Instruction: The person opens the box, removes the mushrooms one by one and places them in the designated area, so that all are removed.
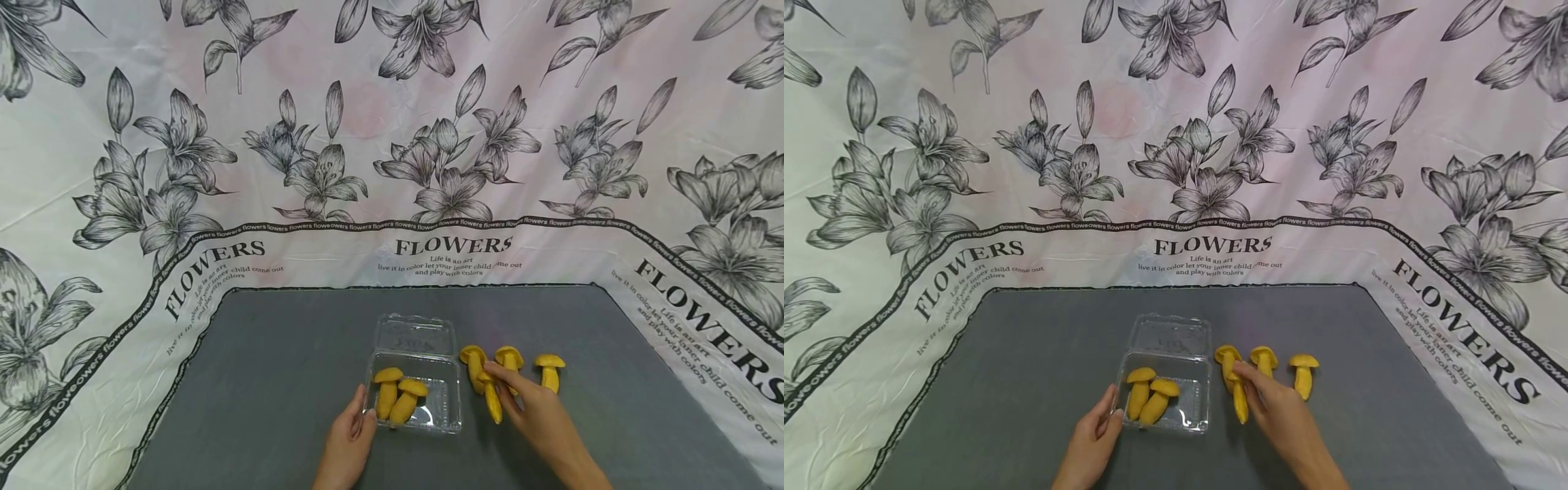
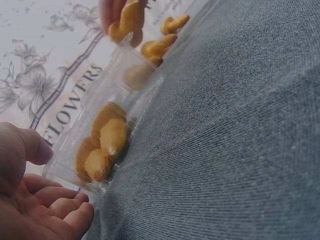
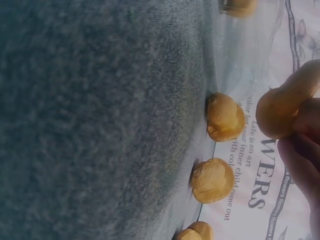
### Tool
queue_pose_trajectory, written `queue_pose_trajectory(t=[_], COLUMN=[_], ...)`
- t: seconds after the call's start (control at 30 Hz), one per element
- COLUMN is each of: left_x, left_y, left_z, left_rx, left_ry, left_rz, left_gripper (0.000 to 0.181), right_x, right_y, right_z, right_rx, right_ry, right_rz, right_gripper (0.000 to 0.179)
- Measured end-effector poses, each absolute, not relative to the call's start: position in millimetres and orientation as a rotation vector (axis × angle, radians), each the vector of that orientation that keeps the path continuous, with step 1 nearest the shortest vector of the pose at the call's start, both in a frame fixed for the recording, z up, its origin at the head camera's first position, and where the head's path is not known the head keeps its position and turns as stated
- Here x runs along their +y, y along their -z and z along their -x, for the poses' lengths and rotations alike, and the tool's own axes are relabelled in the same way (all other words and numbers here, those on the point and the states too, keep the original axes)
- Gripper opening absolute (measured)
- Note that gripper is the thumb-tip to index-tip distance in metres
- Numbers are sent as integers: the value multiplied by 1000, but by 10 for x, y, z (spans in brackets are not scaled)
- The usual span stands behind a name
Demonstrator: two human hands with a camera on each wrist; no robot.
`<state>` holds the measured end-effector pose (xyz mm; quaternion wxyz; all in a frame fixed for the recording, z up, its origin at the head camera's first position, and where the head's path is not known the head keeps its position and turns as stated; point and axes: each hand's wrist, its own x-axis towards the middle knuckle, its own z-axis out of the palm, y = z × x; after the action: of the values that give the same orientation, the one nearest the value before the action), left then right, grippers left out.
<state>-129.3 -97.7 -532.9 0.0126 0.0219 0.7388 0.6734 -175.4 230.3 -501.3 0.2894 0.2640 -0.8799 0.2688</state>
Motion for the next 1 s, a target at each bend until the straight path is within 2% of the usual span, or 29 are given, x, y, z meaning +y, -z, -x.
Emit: queue_pose_trajectory(t=[0.47, 1.0], left_x=[-953, -948], left_y=[5309, 5311], left_z=[1259, 1228], left_rx=[2317, 2341], left_ry=[-2128, -2128], left_rz=[-93, -85], left_gripper=[62, 61], right_x=[2342, 2336], right_y=[5058, 5102], right_z=[1694, 1614], right_rx=[-2403, -2490], right_ry=[-681, -547], right_rz=[-805, -801], right_gripper=[54, 51])
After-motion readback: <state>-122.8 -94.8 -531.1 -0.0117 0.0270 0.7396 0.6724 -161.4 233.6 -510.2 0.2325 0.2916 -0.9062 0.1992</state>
